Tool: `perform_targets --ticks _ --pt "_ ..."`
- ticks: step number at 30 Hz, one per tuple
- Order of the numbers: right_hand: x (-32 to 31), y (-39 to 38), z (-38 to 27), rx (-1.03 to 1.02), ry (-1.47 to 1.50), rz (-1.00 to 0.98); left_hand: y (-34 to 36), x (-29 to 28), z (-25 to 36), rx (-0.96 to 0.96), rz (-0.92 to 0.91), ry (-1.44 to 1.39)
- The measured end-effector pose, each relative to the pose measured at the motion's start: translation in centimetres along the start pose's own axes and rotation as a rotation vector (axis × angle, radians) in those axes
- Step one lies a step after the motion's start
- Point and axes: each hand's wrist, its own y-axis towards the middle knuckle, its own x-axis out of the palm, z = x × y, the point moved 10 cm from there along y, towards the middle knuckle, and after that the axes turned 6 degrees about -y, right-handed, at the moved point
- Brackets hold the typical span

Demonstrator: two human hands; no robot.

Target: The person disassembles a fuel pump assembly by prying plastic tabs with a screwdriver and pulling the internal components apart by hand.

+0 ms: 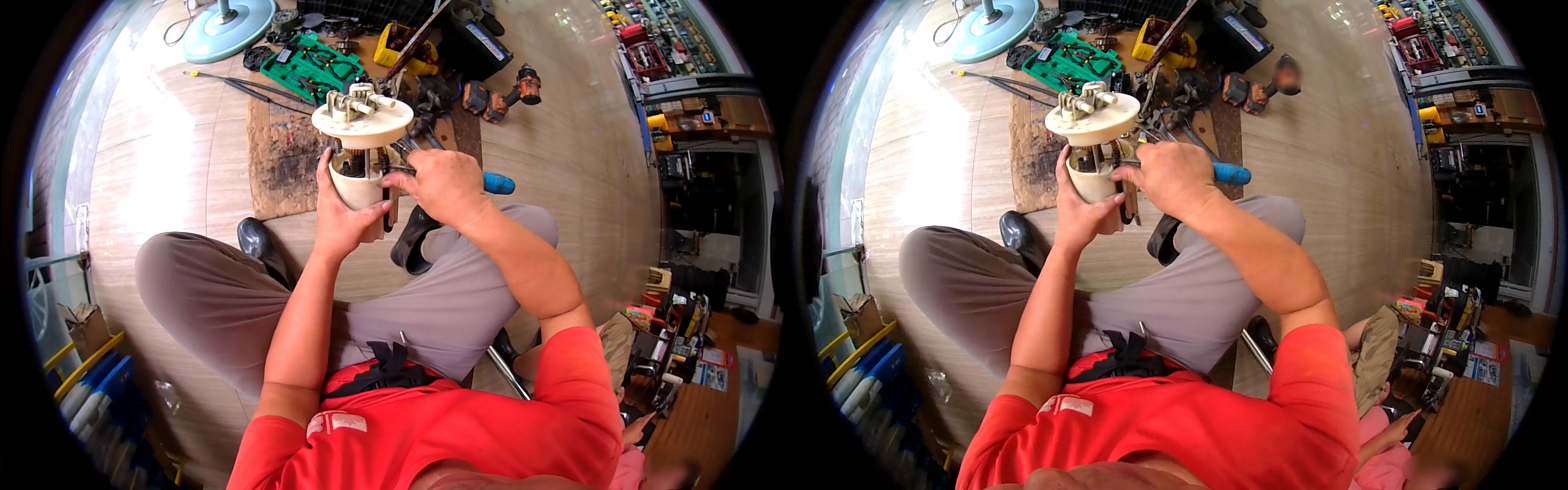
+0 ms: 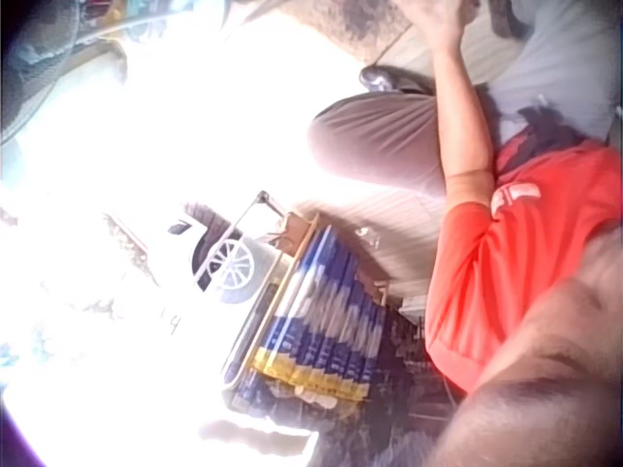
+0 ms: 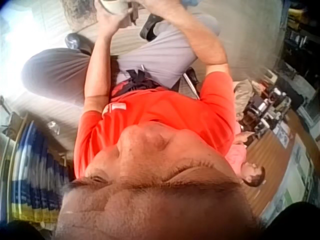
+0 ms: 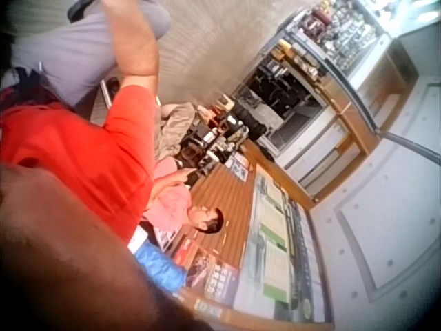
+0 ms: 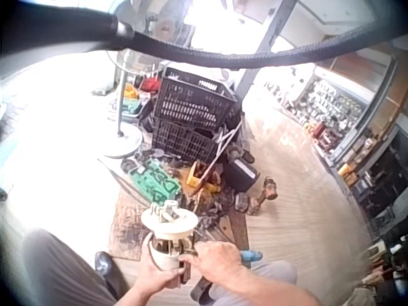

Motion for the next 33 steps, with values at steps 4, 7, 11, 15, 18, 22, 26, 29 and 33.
perform_targets --ticks 4,7,11,15,18,22,26,29,33 --pt "0.1 0.1 -0.2 -0.029 0.010 0.014 -0.3 0.7 -0.9 -0.161 -0.068 -0.141" --pt "0.3 0.1 -0.6 -0.060 0.006 -0.011 -0.4 0.5 -2.4 -0.179 -0.097 -0.209" --pt "0.2 -0.1 -0.8 -0.164 0.048 0.061 -0.4 1.1 -3.2 -0.222 -0.176 -0.343" --pt "-0.1 -0.1 -1.1 -0.250 0.018 0.096 -1.1 2.0 -2.9 -0.320 -0.203 -0.487" --pt "-0.5 -0.2 -1.1 -0.305 0.023 0.122 -0.8 2.1 -2.5 -0.297 -0.248 -0.487" --pt "-0.4 -0.3 -0.8 -0.343 0.047 0.122 -0.7 2.1 -2.5 -0.289 -0.257 -0.425" --pt "-1.4 -0.5 -1.3 -0.234 -0.037 0.233 -0.1 0.8 -1.7 -0.211 -0.137 -0.224" --pt "-1.1 -1.0 -1.4 -0.142 -0.083 0.191 0.0 -0.3 -0.5 -0.060 -0.038 -0.010" --pt "-0.8 -1.2 -1.5 -0.107 -0.075 0.205 -0.1 -0.6 -0.5 -0.016 -0.008 0.031"
